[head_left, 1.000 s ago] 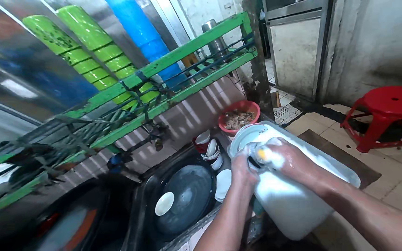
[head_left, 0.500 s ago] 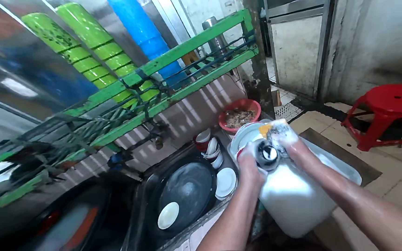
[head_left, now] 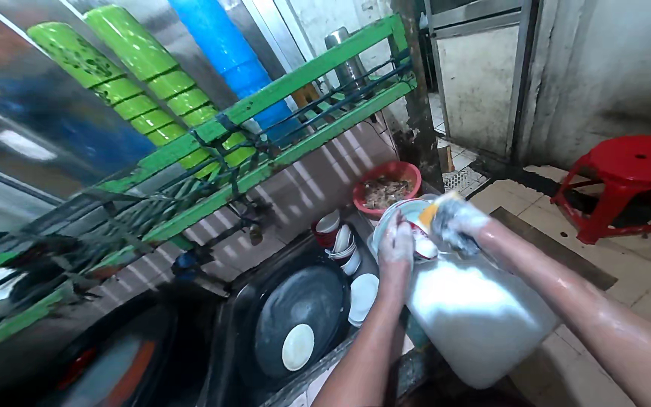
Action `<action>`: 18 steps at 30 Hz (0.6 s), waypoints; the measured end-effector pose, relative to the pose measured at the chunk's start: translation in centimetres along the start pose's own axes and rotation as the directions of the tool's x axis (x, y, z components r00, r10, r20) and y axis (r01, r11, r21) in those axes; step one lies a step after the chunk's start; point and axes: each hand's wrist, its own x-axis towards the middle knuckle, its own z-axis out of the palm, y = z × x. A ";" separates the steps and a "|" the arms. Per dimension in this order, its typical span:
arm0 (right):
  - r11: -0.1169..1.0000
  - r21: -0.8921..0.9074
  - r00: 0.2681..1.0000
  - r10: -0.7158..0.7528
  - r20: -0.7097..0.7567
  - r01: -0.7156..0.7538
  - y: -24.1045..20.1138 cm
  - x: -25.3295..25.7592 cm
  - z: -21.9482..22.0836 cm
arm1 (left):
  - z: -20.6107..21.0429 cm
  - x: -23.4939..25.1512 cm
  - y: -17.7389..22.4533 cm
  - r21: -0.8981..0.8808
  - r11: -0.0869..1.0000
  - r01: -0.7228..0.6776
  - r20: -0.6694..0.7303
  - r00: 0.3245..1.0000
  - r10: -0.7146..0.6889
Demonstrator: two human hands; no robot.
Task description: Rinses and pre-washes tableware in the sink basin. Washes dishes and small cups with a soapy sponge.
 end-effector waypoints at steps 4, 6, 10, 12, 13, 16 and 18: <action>0.960 -0.272 0.997 -0.071 0.010 0.071 3.1 0.7 2.3 | 2.9 -0.6 0.2 0.344 0.892 -0.295 0.053 0.954 0.295; 0.883 -0.416 0.973 -0.228 0.024 0.217 3.7 -0.4 3.5 | 2.8 -0.8 0.4 0.201 0.969 -0.141 0.053 0.990 0.133; 0.640 -0.580 0.863 -0.395 0.316 0.505 4.4 -3.5 3.1 | 0.4 2.2 1.9 -0.016 0.893 0.449 0.392 0.825 -0.408; 0.804 -0.421 0.908 -0.363 0.211 0.419 4.8 -3.1 2.8 | 1.1 2.1 2.0 -0.003 0.911 0.413 0.349 0.854 -0.386; 0.918 -0.264 0.955 -0.284 0.085 0.296 4.9 -2.8 2.8 | 1.9 1.7 1.8 0.032 0.957 0.289 0.269 0.920 -0.287; 0.973 -0.168 0.971 -0.184 -0.153 0.158 3.6 -2.1 2.9 | 3.0 0.7 2.3 0.074 0.994 0.078 0.206 0.974 -0.091; 0.808 -0.473 0.929 -0.364 0.068 0.351 3.8 -2.4 2.2 | 1.7 0.8 2.1 -0.057 0.960 0.276 0.335 0.911 -0.242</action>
